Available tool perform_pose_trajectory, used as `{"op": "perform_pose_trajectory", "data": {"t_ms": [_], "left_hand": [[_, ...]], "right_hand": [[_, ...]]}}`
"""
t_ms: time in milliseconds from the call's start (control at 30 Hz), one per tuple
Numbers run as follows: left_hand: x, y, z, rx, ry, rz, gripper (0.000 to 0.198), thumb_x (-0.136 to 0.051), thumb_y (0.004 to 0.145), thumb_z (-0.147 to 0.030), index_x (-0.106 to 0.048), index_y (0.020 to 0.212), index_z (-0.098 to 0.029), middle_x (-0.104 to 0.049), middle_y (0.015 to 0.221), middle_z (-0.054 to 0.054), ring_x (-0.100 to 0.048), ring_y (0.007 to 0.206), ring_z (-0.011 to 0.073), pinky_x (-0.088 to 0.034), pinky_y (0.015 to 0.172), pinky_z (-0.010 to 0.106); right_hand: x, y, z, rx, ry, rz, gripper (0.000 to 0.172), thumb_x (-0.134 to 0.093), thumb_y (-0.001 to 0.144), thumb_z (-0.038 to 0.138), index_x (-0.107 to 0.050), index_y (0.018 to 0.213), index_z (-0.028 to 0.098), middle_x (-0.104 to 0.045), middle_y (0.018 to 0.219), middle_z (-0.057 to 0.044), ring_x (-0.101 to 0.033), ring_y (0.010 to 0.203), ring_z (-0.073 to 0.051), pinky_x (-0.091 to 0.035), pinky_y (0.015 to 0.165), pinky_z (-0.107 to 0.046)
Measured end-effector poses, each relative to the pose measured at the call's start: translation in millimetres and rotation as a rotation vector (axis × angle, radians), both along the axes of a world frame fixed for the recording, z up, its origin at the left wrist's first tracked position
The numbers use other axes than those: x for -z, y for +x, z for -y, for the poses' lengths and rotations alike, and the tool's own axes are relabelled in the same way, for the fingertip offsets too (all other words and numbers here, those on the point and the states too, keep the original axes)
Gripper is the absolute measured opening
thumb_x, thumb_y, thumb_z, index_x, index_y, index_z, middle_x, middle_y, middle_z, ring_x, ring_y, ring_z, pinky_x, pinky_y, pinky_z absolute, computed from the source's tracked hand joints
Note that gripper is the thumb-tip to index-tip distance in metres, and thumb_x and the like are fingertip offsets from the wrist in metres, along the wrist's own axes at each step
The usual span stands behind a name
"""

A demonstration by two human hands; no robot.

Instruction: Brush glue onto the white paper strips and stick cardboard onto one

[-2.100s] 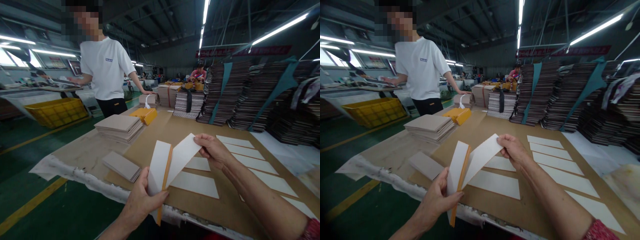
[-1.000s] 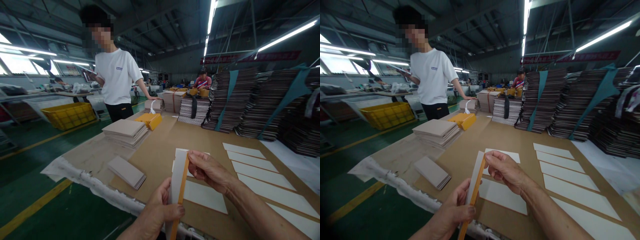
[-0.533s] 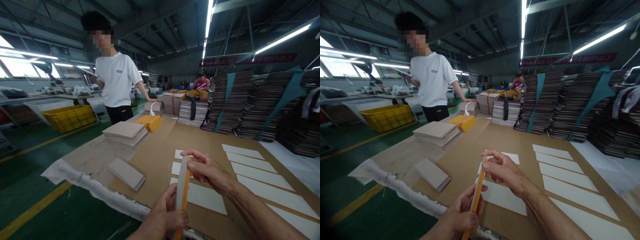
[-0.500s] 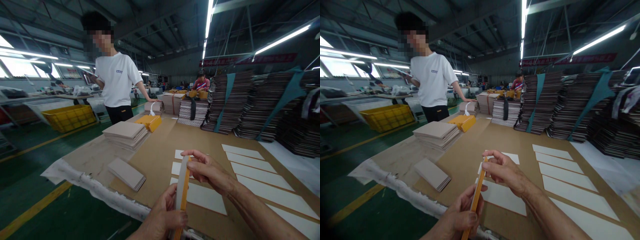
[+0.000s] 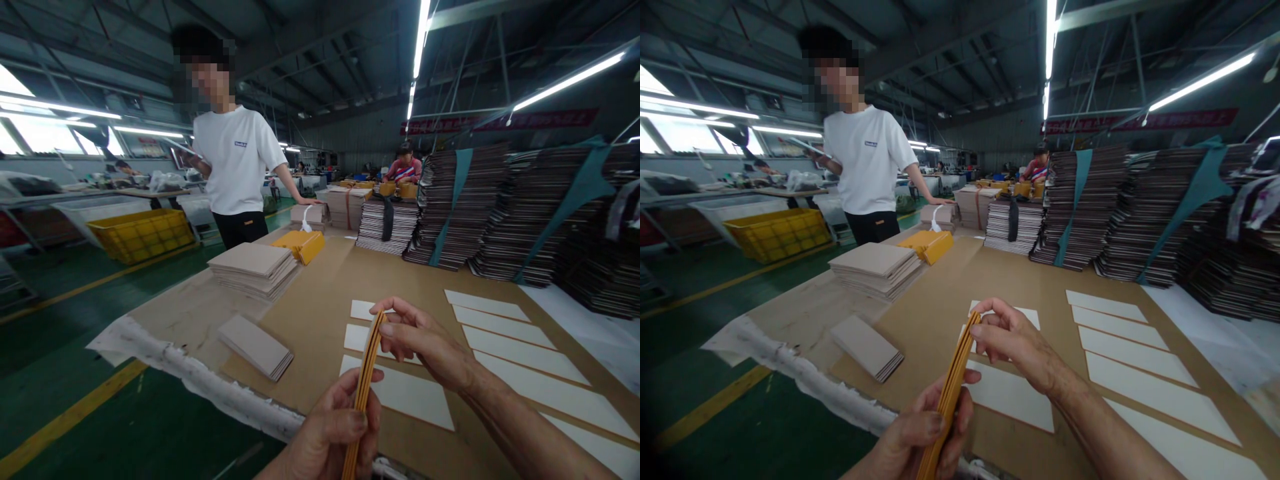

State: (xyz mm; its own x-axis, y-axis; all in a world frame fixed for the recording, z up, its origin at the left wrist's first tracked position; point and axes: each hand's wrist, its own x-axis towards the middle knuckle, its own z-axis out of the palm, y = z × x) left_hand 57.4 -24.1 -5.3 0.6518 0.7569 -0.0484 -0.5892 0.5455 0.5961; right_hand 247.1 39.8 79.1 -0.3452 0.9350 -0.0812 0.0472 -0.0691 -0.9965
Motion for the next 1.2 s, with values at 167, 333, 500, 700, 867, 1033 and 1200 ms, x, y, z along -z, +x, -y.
{"op": "perform_pose_trajectory", "data": {"t_ms": [167, 333, 500, 700, 867, 1033, 1200], "left_hand": [[-0.4, 1.0, -0.5, 0.040, 0.007, 0.066, 0.051, -0.073, 0.072, -0.029, -0.063, 0.122, -0.020, -0.058, 0.084, -0.001, -0.049, 0.046, 0.0041, -0.036, 0.040, 0.016], [3.8, 2.5, -2.5, 0.061, 0.033, 0.129, 0.051, -0.070, 0.075, -0.028, -0.061, 0.125, -0.020, -0.058, 0.085, -0.001, -0.049, 0.048, 0.0044, -0.035, 0.041, 0.017], [9.5, 2.5, -3.5, 0.089, 0.045, 0.172, 0.054, -0.070, 0.076, -0.028, -0.059, 0.128, -0.018, -0.059, 0.087, 0.001, -0.052, 0.052, 0.0056, -0.038, 0.044, 0.017], [6.4, 3.8, -0.7, 0.054, 0.034, 0.120, 0.055, -0.072, 0.075, -0.031, -0.060, 0.127, -0.017, -0.060, 0.086, 0.000, -0.053, 0.051, 0.0062, -0.038, 0.044, 0.018], [3.9, -0.4, -1.7, 0.048, 0.138, -0.075, 0.063, -0.078, 0.073, -0.036, -0.056, 0.129, -0.018, -0.067, 0.092, 0.006, -0.066, 0.069, 0.0160, -0.050, 0.060, 0.023], [11.9, -22.5, -4.7, -0.107, 0.164, -0.323, 0.051, -0.081, 0.073, -0.042, -0.060, 0.114, -0.020, -0.063, 0.095, 0.003, -0.065, 0.064, 0.0121, -0.052, 0.051, 0.019], [19.5, -39.4, -6.5, -0.147, 0.179, -0.380, 0.041, -0.080, 0.075, -0.043, -0.060, 0.101, -0.019, -0.060, 0.095, 0.002, -0.061, 0.063, 0.0088, -0.051, 0.050, 0.017]], "right_hand": [[-0.2, 0.6, 0.9, -0.004, 0.005, 0.013, 0.041, -0.071, 0.079, 0.049, -0.056, 0.103, 0.020, -0.061, 0.069, 0.003, -0.047, 0.055, -0.009, -0.033, 0.050, -0.023], [-5.2, -1.2, 0.6, 0.020, 0.014, -0.001, 0.041, -0.074, 0.076, 0.049, -0.056, 0.099, 0.019, -0.059, 0.067, 0.004, -0.047, 0.054, -0.009, -0.034, 0.050, -0.023], [-4.2, 2.8, 2.4, 0.004, 0.020, -0.027, 0.039, -0.074, 0.076, 0.047, -0.057, 0.097, 0.019, -0.060, 0.069, 0.003, -0.048, 0.055, -0.009, -0.036, 0.052, -0.023], [0.8, 1.5, 3.3, 0.064, 0.011, -0.008, 0.029, -0.067, 0.075, 0.040, -0.061, 0.094, 0.019, -0.060, 0.068, 0.002, -0.049, 0.057, -0.011, -0.038, 0.053, -0.023], [3.2, 12.2, -1.9, 0.297, -0.071, 0.130, 0.032, -0.060, 0.061, 0.033, -0.071, 0.085, 0.015, -0.055, 0.053, 0.002, -0.043, 0.049, -0.010, -0.029, 0.044, -0.021], [9.6, 63.8, -38.0, 0.678, -0.045, 0.009, 0.030, -0.065, 0.056, 0.023, -0.074, 0.082, 0.012, -0.058, 0.052, -0.001, -0.042, 0.042, -0.007, -0.024, 0.035, -0.017], [29.8, 92.8, -93.7, 0.885, 0.019, -0.054, 0.024, -0.061, 0.068, 0.015, -0.069, 0.090, 0.014, -0.069, 0.068, -0.005, -0.061, 0.056, -0.010, -0.044, 0.045, -0.014]]}}
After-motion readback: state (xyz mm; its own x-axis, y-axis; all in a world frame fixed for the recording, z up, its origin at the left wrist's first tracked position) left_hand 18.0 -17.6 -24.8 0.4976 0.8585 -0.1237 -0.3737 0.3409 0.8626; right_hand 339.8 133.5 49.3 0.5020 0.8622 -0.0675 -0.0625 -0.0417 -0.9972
